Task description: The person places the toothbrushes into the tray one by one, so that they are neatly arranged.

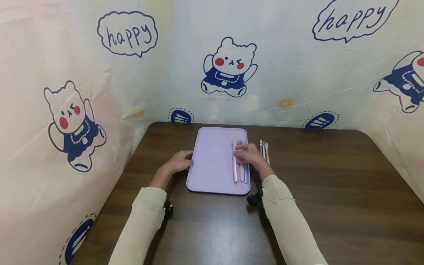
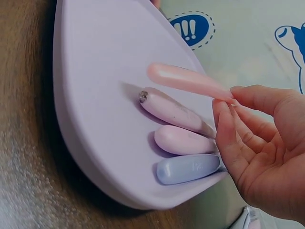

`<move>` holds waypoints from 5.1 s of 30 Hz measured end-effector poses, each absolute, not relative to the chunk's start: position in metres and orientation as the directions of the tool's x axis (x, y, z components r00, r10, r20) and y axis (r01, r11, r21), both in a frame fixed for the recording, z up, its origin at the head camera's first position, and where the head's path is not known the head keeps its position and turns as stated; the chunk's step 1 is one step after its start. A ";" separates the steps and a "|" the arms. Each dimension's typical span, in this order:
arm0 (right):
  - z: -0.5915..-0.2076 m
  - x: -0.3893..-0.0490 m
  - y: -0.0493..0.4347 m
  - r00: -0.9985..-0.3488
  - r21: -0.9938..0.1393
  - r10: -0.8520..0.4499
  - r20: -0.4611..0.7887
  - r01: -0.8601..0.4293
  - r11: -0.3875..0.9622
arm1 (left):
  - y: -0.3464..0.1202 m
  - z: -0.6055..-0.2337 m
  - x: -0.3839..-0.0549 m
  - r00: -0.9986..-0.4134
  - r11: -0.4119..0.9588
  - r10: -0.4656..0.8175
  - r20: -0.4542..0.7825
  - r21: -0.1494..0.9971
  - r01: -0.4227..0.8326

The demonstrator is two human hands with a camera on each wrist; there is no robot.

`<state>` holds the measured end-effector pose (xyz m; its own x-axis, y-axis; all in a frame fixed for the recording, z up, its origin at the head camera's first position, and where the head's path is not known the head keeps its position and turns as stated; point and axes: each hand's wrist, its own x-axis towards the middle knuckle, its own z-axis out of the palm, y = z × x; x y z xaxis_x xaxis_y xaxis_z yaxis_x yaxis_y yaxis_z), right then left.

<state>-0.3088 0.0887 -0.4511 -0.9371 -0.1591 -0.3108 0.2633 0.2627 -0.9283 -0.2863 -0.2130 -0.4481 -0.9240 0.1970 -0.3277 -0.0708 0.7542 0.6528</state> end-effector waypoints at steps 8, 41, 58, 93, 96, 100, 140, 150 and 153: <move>-0.449 -0.307 0.086 -0.938 -0.929 -0.171 -0.303 0.251 0.271 | -0.212 -0.446 -0.286 -0.923 0.764 0.194 -0.331 0.642 -0.069; -0.446 -0.303 0.116 -0.964 -0.944 -0.126 -0.236 0.196 0.264 | -0.212 -0.448 -0.285 -0.928 0.778 0.193 -0.319 0.626 -0.053; -0.443 -0.293 0.160 -0.958 -0.939 -0.128 -0.258 0.217 0.266 | -0.210 -0.448 -0.283 -0.925 0.772 0.182 -0.334 0.631 -0.076; -0.446 -0.283 0.207 -0.939 -0.918 -0.078 -0.336 0.308 0.250 | -0.210 -0.446 -0.285 -0.925 0.780 0.186 -0.331 0.622 -0.065; -0.449 -0.284 0.208 -0.937 -0.910 -0.068 -0.342 0.312 0.273 | -0.210 -0.447 -0.284 -0.925 0.778 0.184 -0.331 0.624 -0.068; -0.452 -0.284 0.208 -0.939 -0.900 -0.058 -0.340 0.307 0.311 | -0.212 -0.448 -0.285 -0.924 0.778 0.186 -0.335 0.625 -0.070; -0.447 -0.291 0.198 -0.911 -0.740 0.106 -0.399 0.389 0.549 | -0.211 -0.448 -0.285 -0.921 0.763 0.195 -0.338 0.642 -0.074; -0.442 -0.289 0.193 -0.917 -0.679 0.138 -0.375 0.373 0.633 | -0.208 -0.446 -0.285 -0.921 0.768 0.187 -0.341 0.636 -0.079; -0.439 -0.288 0.192 -0.918 -0.657 0.142 -0.371 0.367 0.658 | -0.207 -0.447 -0.286 -0.923 0.770 0.177 -0.342 0.632 -0.087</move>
<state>-0.2878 0.1924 -0.4385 -0.9179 0.1421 -0.3706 0.3672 0.6581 -0.6573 -0.2857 -0.2074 -0.4475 -0.9228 0.1765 -0.3425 -0.0870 0.7704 0.6316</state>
